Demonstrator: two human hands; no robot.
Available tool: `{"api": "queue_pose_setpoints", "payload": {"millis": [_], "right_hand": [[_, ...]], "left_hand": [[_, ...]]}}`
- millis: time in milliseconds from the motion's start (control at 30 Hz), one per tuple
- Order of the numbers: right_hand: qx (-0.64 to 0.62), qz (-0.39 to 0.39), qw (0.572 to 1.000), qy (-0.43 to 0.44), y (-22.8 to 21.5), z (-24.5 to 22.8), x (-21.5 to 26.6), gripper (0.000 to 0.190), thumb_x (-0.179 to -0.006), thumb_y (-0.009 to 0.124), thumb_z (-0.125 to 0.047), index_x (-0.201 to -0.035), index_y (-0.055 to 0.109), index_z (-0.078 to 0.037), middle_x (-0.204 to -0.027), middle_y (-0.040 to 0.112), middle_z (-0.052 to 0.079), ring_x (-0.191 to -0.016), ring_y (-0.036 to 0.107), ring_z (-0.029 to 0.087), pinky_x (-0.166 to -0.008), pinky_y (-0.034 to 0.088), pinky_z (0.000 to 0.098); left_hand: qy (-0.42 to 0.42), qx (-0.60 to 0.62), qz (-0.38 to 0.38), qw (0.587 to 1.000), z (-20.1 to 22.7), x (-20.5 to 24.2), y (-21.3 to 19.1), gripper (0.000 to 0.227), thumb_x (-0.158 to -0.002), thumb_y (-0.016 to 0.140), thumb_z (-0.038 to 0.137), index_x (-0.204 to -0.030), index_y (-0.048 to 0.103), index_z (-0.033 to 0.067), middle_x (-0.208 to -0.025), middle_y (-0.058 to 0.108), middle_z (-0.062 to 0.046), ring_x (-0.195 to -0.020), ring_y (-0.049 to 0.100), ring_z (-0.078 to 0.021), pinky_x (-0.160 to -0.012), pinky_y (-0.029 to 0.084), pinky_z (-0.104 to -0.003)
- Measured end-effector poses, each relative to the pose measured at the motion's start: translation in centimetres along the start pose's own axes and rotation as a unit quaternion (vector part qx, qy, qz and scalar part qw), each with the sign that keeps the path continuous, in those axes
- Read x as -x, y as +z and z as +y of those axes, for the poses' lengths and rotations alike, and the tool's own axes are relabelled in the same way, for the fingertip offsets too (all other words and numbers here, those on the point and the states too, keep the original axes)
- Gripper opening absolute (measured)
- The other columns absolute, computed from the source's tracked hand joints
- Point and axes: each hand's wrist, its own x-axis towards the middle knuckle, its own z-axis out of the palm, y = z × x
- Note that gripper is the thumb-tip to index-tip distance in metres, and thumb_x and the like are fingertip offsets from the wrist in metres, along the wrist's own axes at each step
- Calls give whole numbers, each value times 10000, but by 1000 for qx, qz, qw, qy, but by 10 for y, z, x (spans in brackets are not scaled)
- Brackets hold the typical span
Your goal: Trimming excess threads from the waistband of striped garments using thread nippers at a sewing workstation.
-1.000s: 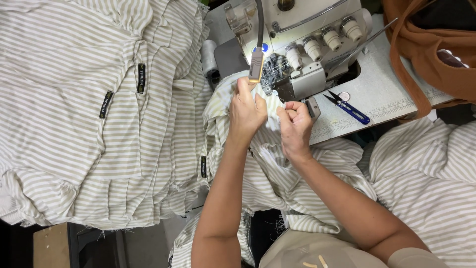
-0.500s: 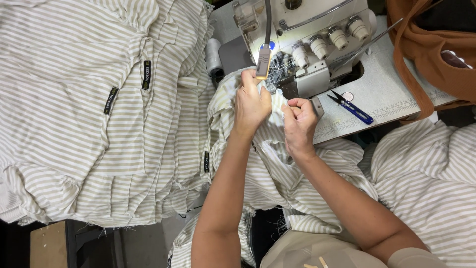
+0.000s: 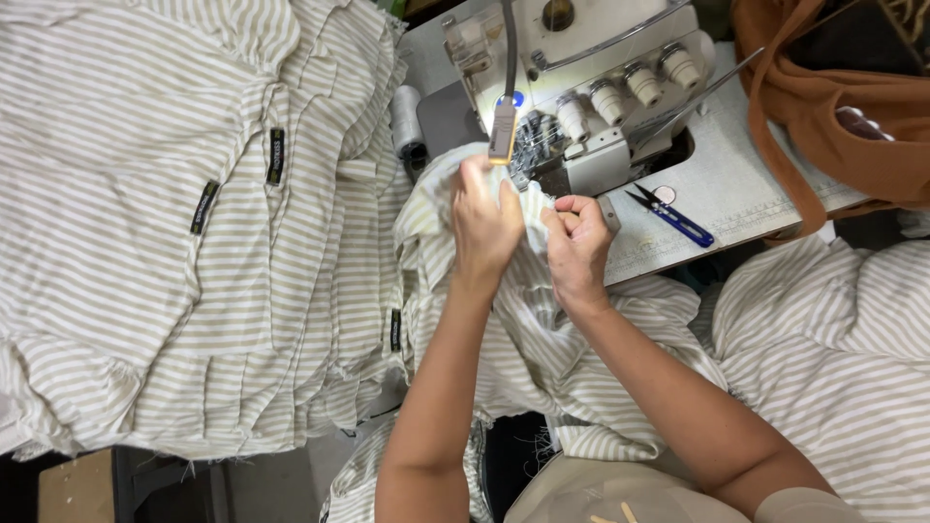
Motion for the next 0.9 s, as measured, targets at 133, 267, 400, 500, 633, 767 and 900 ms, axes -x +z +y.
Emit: {"api": "queue_pose_setpoints", "payload": {"millis": [133, 267, 400, 500, 633, 767, 900], "right_hand": [[51, -17, 998, -22, -6, 5, -4, 119, -944, 698, -79, -1018, 612, -42, -645, 654, 32, -536, 510, 51, -468, 425, 204], [69, -14, 997, -31, 1, -11, 3, 125, -941, 690, -99, -1027, 614, -48, -635, 655, 20, -535, 514, 43, -457, 434, 191], [80, -11, 996, -36, -1, -11, 2, 128, -939, 692, -93, -1029, 617, -41, -628, 658, 27, -530, 518, 47, -445, 436, 192], [89, -10, 996, -28, -1, -7, -1, 142, -935, 701, -94, -1036, 615, -44, -629, 665, 32, -535, 528, 55, -443, 442, 203], [86, -13, 996, -18, 7, -19, -1, 152, -918, 693, -116, -1021, 616, -36, -586, 647, 40, -492, 526, 67, -431, 447, 200], [64, -17, 998, -4, 15, -26, -2, 167, -918, 686, -133, -1010, 603, -22, -513, 592, 53, -430, 499, 83, -400, 418, 214], [98, -9, 995, -17, 9, -5, -10, 177, -909, 741, -115, -1013, 637, -16, -504, 540, -2, -452, 452, 57, -398, 388, 215]], "left_hand": [[128, -31, 4, 991, 32, 24, -13, 219, -874, 573, -1, -1074, 636, 65, -928, 611, -92, -932, 643, -348, -907, 521, -431], [133, -26, -51, 989, 28, 31, -25, 132, -939, 613, 115, -1013, 721, 101, -905, 574, -55, -978, 614, -287, -1126, 425, -450], [127, 1, -74, 989, 20, 27, -30, 167, -991, 625, 238, -991, 734, 112, -913, 587, -51, -998, 626, -276, -1171, 375, -476], [113, 20, -83, 990, 15, 22, -28, 199, -1006, 635, 281, -971, 746, 119, -904, 599, -46, -990, 639, -275, -1181, 362, -492], [137, 16, -67, 988, 9, 20, -26, 53, -890, 697, 116, -928, 733, 104, -904, 607, -61, -978, 647, -294, -1156, 389, -532], [154, 43, -65, 985, 3, 17, -27, 114, -817, 688, 29, -883, 737, 108, -910, 639, -50, -1015, 653, -274, -1187, 351, -541], [156, 63, -63, 984, -3, 17, -27, 171, -805, 677, -8, -904, 763, 103, -933, 690, -54, -1043, 660, -263, -1203, 330, -536]]}}
